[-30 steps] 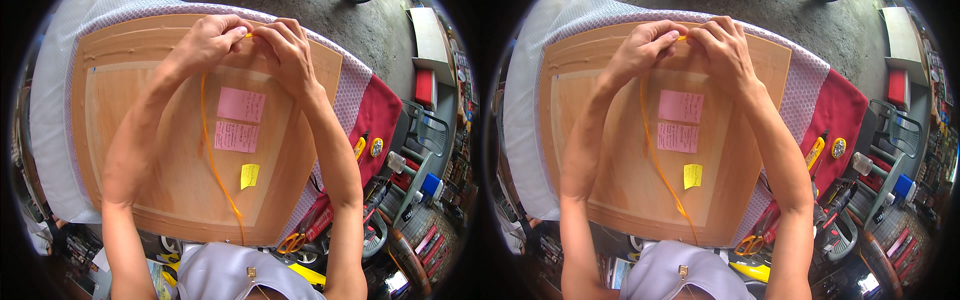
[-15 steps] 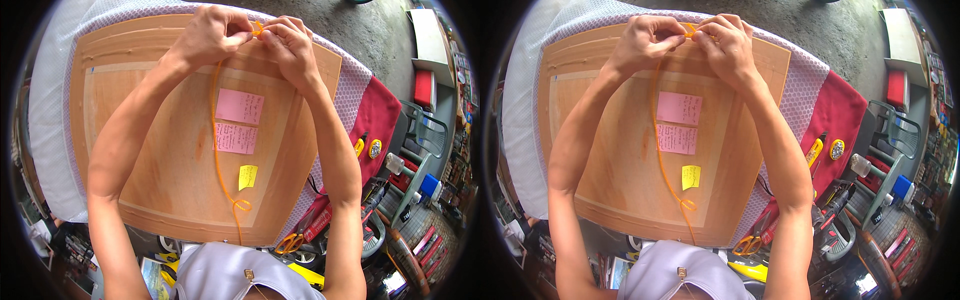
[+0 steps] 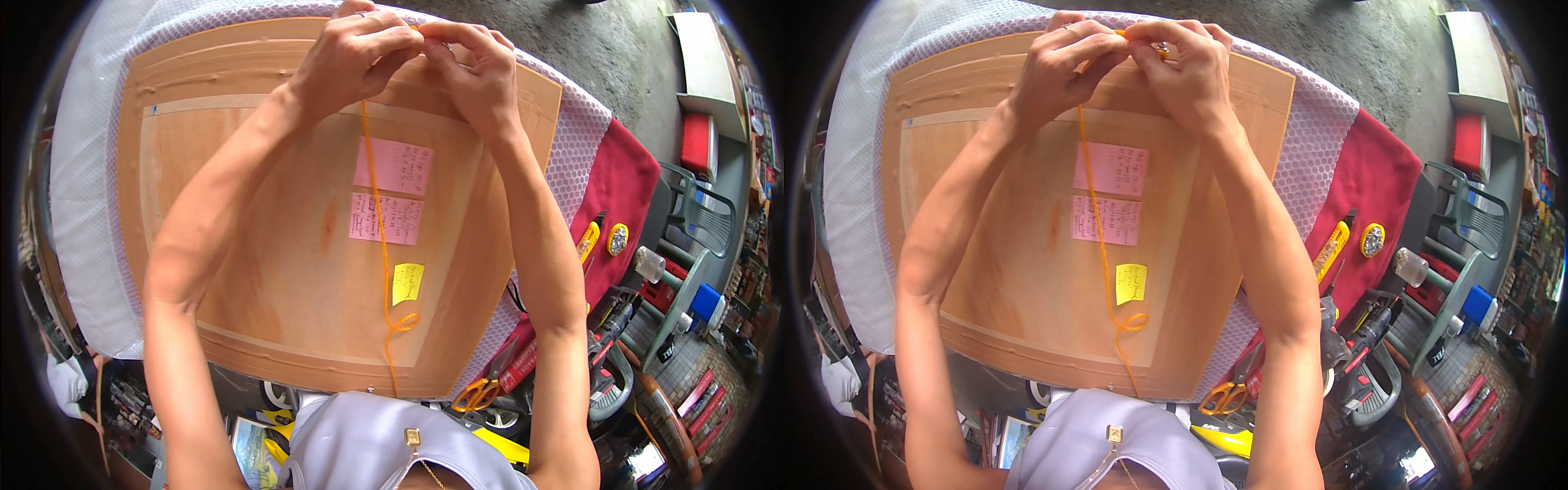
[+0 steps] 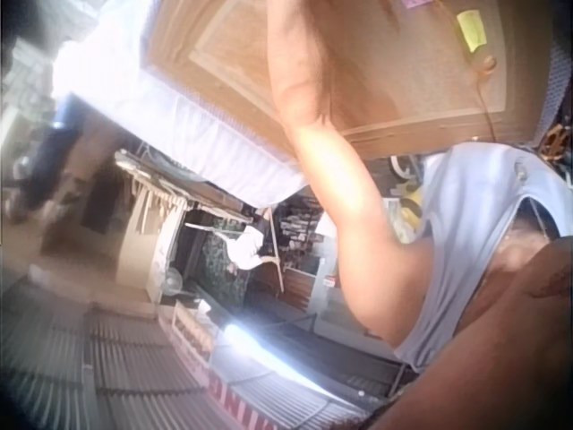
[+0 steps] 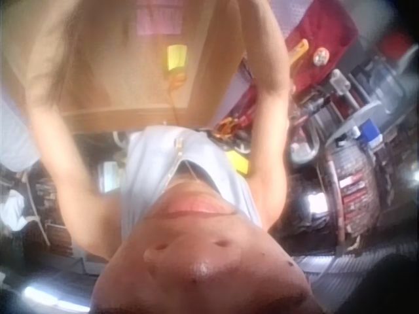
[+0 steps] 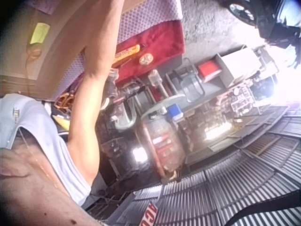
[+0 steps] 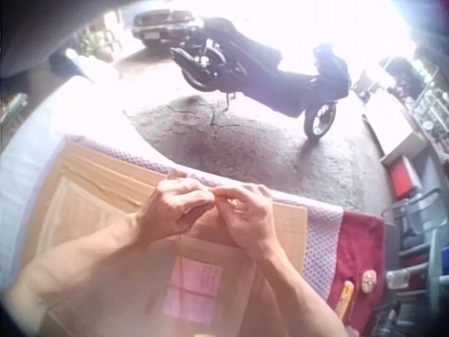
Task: The person measures a wooden frame, drills pilot holes, and installs metal eye screws. They then thread an orange cord through the eye screws and tie knots to secure a hanging loop.
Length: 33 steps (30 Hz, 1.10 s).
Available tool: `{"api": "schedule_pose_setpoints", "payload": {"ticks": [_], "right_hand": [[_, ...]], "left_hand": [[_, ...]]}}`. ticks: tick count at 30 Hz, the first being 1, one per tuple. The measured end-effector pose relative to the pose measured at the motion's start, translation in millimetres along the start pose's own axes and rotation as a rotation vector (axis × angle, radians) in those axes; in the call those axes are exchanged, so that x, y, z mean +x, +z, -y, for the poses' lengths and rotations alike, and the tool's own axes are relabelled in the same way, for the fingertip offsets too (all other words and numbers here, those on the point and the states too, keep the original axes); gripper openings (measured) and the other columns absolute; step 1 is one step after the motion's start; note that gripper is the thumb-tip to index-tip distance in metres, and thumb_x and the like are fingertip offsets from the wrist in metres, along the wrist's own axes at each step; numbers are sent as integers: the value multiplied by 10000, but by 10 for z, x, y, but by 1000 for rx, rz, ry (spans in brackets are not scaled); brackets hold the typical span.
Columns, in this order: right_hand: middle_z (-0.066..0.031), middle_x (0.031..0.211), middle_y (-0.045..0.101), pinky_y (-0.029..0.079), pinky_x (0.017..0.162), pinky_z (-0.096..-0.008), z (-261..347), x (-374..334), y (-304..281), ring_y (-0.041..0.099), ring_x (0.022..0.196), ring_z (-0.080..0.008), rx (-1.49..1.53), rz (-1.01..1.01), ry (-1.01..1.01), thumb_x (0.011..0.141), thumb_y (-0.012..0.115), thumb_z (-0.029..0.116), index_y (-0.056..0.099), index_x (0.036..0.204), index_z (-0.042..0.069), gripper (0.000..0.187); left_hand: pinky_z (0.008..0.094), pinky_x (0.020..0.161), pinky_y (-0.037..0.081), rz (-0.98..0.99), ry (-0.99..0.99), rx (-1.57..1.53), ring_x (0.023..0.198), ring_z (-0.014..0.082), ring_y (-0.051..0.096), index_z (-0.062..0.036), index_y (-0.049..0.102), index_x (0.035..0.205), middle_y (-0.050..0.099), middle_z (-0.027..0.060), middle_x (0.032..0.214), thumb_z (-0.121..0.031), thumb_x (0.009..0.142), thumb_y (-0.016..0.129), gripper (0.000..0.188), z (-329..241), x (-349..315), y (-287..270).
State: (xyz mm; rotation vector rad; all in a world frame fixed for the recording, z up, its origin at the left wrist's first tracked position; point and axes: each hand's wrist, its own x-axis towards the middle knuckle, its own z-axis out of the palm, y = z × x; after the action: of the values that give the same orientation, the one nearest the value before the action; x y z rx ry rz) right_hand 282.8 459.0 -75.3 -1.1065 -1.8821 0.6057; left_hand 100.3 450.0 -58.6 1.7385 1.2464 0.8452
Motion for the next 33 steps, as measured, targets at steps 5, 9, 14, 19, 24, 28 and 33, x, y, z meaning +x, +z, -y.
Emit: {"api": "schedule_pose_setpoints", "payload": {"ticks": [5, 9, 14, 19, 24, 28, 33], "right_hand": [[-37, 888, 689, 435, 857, -319, 21, 18, 103, 603, 900, -178, -194, -99, -173, 794, 692, 121, 713, 929, 99, 139], [-56, 765, 643, 475, 698, -367, 58, 69, 140, 576, 778, -232, -212, -257, -453, 666, 705, 6, 648, 849, 45, 195], [-82, 744, 602, 473, 708, -386, 59, 66, 160, 554, 809, -284, -143, -200, -390, 613, 686, -9, 641, 774, 47, 177], [-86, 747, 590, 471, 719, -382, 58, 100, 57, 551, 817, -282, -143, 8, -494, 618, 678, -15, 622, 750, 45, 156], [-90, 755, 601, 497, 685, -333, 180, 125, -73, 586, 767, -238, 45, 274, -261, 680, 679, -30, 625, 753, 35, 112], [-89, 846, 655, 519, 728, -256, 120, 60, -128, 639, 802, -181, 249, 330, 208, 753, 671, -41, 571, 1029, 43, 305], [-93, 1011, 620, 458, 834, -331, 324, -441, -285, 576, 962, -206, 125, -164, 269, 847, 602, 79, 507, 1189, 64, 355]], "left_hand": [[222, 571, 468, -98, 13, -24, 643, 68, 575, -11, 674, 876, 631, 22, 712, -96, 870, 599, 113, 78, -74, 91], [222, 572, 471, -127, 17, -25, 642, 69, 577, -13, 674, 879, 632, 22, 715, -92, 867, 597, 111, 76, -105, 96], [223, 572, 474, -124, -3, -38, 640, 70, 580, -14, 673, 883, 633, 22, 718, -88, 863, 595, 109, 86, -128, 108], [224, 573, 478, 45, -84, -51, 637, 71, 582, -16, 673, 887, 635, 21, 721, -84, 859, 593, 108, 47, -139, -45], [225, 574, 481, 301, -182, -16, 635, 73, 585, -17, 673, 891, 636, 21, 724, -79, 855, 591, 108, -52, -81, -243], [226, 575, 484, 346, -177, -34, 634, 74, 587, -18, 672, 895, 637, 20, 727, -76, 852, 590, 109, -93, -18, -166], [227, 576, 487, 218, -159, -185, 632, 75, 590, -20, 672, 899, 638, 20, 730, -71, 848, 588, 111, 9, -33, 19]]}}
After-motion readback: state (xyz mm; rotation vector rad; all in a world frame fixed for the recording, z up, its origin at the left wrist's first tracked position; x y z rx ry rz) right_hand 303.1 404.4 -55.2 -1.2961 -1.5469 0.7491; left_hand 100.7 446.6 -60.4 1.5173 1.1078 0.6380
